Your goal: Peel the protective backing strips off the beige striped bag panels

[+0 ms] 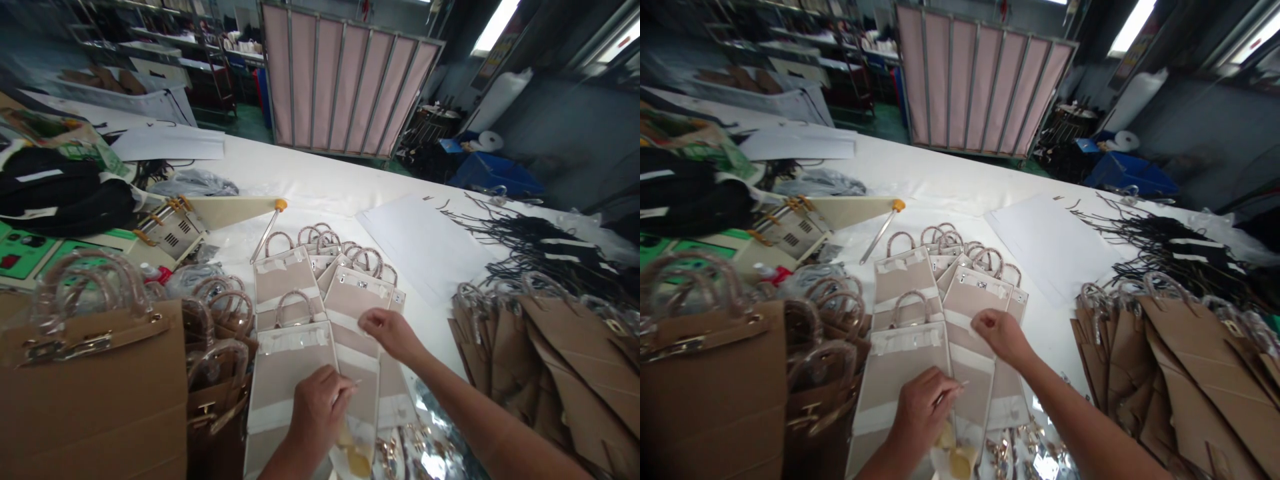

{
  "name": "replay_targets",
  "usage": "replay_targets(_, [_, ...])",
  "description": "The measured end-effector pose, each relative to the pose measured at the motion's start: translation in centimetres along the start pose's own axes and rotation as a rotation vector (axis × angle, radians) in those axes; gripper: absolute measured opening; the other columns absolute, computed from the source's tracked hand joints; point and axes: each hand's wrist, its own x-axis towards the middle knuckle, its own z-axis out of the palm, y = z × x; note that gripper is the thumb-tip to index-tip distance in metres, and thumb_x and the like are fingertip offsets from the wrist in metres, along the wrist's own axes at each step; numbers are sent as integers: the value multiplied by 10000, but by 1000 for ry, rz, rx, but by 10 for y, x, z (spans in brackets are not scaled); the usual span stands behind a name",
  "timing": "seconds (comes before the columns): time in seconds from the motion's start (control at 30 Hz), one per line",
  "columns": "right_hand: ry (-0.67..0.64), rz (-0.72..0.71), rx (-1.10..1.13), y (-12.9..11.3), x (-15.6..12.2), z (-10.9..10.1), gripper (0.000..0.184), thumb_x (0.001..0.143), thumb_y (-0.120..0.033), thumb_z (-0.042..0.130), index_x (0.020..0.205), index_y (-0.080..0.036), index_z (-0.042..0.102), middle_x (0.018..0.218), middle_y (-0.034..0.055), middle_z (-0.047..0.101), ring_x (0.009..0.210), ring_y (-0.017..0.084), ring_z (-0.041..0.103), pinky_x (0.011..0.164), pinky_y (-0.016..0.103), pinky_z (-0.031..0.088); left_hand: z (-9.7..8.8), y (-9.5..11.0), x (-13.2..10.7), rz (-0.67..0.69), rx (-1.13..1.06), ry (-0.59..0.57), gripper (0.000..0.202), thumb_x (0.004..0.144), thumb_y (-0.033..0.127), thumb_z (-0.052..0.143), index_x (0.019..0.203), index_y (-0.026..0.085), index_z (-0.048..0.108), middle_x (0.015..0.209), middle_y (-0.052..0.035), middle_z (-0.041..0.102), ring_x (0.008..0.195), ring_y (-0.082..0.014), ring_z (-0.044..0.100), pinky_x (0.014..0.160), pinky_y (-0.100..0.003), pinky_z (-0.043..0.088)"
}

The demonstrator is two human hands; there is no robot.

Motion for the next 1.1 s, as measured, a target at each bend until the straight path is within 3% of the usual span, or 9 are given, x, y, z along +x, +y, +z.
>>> replay_targets(0.07, [85,74,128,12,32,-11,293,828,-455,590,821,-195,726,782,17,713,708,171,602,672,283,449,4,-3,-1,-184,-162,0,181,892,278,669,736,190,698,683,0,635,656,-141,587,635,-244,395])
replay_targets(0.17, [126,135,39,23,75,-21,303,799,-466,605,828,-201,749,755,3,711,686,167,601,633,273,423,8,-10,1,-415,-350,27,234,864,386,693,747,183,688,691,8,629,665,-146,558,641,-243,413])
replay_targets(0.3, [140,188,-108,26,103,-18,242,797,-412,618,764,-216,755,676,1,677,630,168,574,580,283,356,7,-16,5,-514,-444,14,309,831,471,698,749,173,679,661,23,582,651,-143,503,625,-246,393])
replay_targets(0.43, [200,208,-244,27,104,-10,181,812,-367,638,833,-248,773,802,27,709,712,187,576,597,296,315,5,-16,7,-532,-443,25,311,818,474,702,745,172,679,664,19,582,668,-152,506,637,-254,393])
replay_targets(0.6, [246,69,-368,32,96,-5,189,891,-342,588,912,-242,747,994,35,709,830,180,582,642,286,328,2,-16,8,-531,-446,-6,288,833,458,692,806,172,699,712,7,622,706,-164,533,669,-263,409])
replay_targets(0.9, [214,141,-305,39,96,-5,182,899,-358,564,909,-227,690,831,15,685,741,175,575,620,287,318,1,-17,6,-524,-461,-17,318,852,456,656,707,177,609,626,43,518,624,-131,458,617,-262,340])
replay_targets(1.03, [312,154,-198,48,94,1,369,864,-398,578,1183,-218,618,808,-4,661,728,189,589,638,291,355,2,-17,6,-528,-468,-10,327,849,468,653,703,180,604,616,46,515,610,-129,449,609,-259,333])
replay_targets(1.1, [415,151,-91,52,92,3,456,844,-431,577,1229,-187,579,816,2,661,727,198,599,656,303,393,2,-17,7,-530,-473,0,324,843,464,660,698,180,605,616,45,523,610,-129,455,610,-257,336])
